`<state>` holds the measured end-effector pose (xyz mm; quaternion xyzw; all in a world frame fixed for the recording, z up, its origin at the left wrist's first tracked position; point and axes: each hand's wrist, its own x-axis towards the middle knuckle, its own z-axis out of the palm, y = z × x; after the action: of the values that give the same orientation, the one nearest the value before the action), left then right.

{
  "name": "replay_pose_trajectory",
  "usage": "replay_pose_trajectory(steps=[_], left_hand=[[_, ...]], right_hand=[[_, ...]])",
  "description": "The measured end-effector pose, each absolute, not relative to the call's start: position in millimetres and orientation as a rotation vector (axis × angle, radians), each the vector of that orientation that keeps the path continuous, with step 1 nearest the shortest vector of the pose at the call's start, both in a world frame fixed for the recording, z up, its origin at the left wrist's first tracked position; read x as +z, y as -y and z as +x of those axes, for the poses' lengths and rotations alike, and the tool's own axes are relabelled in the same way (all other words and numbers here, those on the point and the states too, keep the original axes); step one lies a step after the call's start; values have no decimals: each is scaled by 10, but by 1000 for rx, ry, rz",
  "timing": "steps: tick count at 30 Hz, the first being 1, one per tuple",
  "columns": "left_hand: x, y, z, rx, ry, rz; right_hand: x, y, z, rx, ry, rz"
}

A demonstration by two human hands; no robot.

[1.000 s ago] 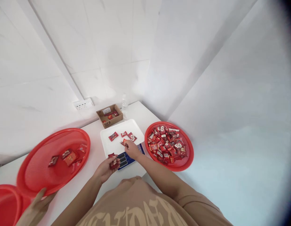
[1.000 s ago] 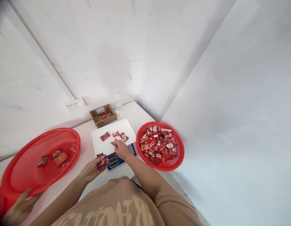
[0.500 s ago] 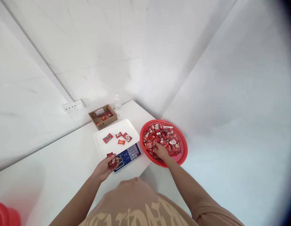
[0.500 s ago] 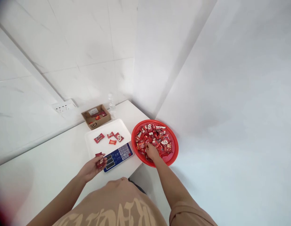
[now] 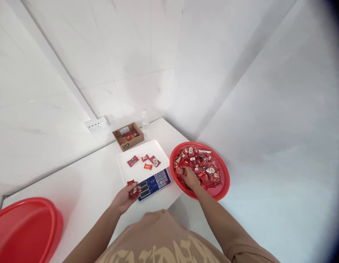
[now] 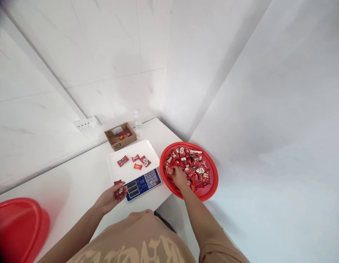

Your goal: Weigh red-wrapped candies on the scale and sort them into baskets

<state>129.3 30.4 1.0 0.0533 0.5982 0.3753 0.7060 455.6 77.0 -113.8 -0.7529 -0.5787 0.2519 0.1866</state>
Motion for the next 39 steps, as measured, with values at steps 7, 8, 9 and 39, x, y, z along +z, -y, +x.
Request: replay_pose_trajectory(steps=[7, 8, 9, 39], left_hand=[[17, -317, 1308, 836, -1311, 121], [19, -320, 1318, 829, -1306, 126], [22, -322, 1326, 820, -1302, 134], [251, -305, 1583, 527, -1054, 826]], right_hand=[[-625, -961, 3876, 945, 1524, -1729], [-564, -1006, 3708, 1014, 1575, -1687], [-517, -1048, 3546, 1063, 1616, -1651], [-58, -491, 3307, 1858, 1184, -1188]])
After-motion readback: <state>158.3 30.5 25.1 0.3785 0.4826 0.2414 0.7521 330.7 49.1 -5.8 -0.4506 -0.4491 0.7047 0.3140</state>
